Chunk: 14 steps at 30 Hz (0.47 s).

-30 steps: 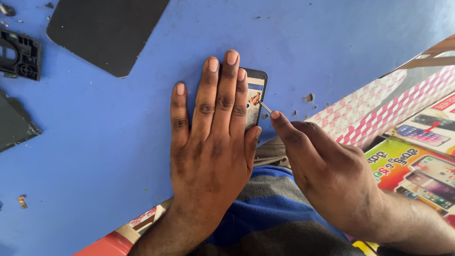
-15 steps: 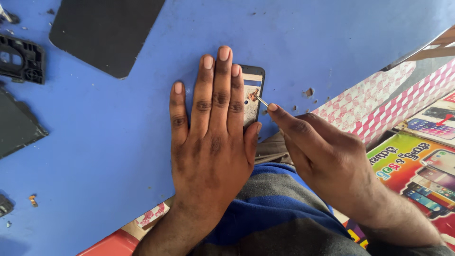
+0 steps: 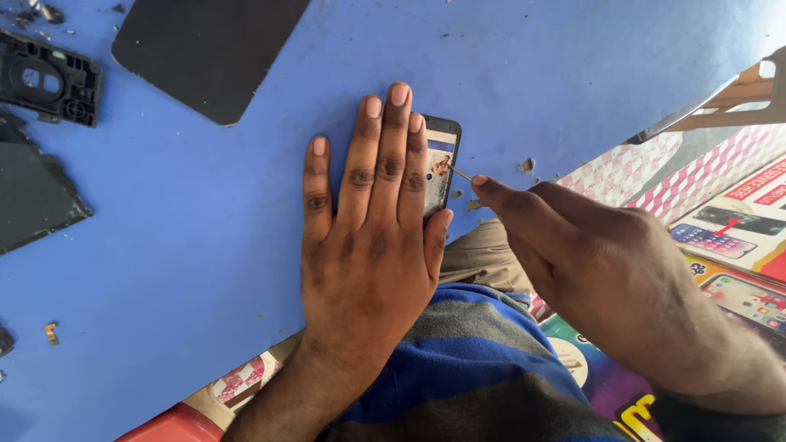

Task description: The person uses a screwdriver to scrape adhesive residue from the back of a disassembled smartphone. They repeatedly scrape the same area, occasionally pause to wipe the surface, and continue scraping until the clip ends.

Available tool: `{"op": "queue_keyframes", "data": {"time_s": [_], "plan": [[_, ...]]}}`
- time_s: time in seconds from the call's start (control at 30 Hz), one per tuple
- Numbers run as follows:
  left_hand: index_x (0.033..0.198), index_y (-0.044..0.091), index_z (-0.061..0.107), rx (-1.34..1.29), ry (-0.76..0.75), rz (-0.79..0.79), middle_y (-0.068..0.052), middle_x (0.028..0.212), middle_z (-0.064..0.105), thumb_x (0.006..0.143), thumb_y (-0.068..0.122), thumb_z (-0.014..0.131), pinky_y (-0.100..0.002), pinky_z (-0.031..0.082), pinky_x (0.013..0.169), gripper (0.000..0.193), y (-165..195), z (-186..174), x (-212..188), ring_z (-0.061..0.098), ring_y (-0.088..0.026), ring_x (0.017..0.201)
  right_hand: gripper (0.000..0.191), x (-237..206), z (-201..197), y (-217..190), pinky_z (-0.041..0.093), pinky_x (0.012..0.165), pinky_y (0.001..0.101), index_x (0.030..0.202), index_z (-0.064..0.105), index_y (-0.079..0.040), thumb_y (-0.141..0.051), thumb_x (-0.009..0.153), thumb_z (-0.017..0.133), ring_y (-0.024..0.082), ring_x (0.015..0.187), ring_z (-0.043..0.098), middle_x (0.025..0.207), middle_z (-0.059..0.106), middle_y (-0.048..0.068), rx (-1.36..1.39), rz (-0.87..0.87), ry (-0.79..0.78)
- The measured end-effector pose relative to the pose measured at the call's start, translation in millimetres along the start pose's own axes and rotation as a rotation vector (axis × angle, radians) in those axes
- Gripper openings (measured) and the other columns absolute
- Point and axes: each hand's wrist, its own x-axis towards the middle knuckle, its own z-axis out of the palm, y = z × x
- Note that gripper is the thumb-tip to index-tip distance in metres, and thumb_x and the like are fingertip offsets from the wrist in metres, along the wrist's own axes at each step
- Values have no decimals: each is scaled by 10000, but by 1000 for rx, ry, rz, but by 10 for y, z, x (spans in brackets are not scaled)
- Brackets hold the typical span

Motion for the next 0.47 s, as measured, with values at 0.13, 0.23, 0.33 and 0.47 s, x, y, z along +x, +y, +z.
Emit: {"op": "queue_keyframes", "data": {"time_s": [0.13, 0.23, 0.33, 0.47], "plan": [[1633, 38, 411, -12, -12, -9, -108, 1715, 289, 1123, 500, 380, -521, 135, 1289, 689, 1, -17, 4, 237, -234, 1583, 412, 23, -112, 4, 535, 438, 387, 1308, 643, -68, -115, 900, 679, 289, 549, 664, 876, 684, 124, -43, -57, -15], [1634, 44, 412, -24, -12, -14, -99, 1717, 292, 1120, 497, 393, -514, 131, 1292, 686, -5, -29, 7, 238, -230, 1584, 445, 58, -151, 58, 541, 462, 366, 1343, 640, -77, -130, 903, 682, 284, 582, 665, 993, 694, 138, -96, -120, -24], [1631, 49, 418, -20, -15, -11, -94, 1716, 298, 1116, 502, 393, -508, 126, 1291, 687, -17, -44, 22, 240, -225, 1582, 561, 119, -192, 133, 558, 484, 347, 1404, 614, -85, -90, 848, 688, 238, 571, 663, 960, 683, 81, -196, -153, -118], [1627, 55, 426, 9, -28, -2, -88, 1715, 306, 1117, 512, 384, -505, 120, 1289, 686, -17, -47, 30, 240, -222, 1581, 613, 160, -204, 212, 556, 506, 347, 1405, 603, -97, -71, 803, 715, 211, 570, 650, 888, 649, 45, -186, -188, -152]]}}
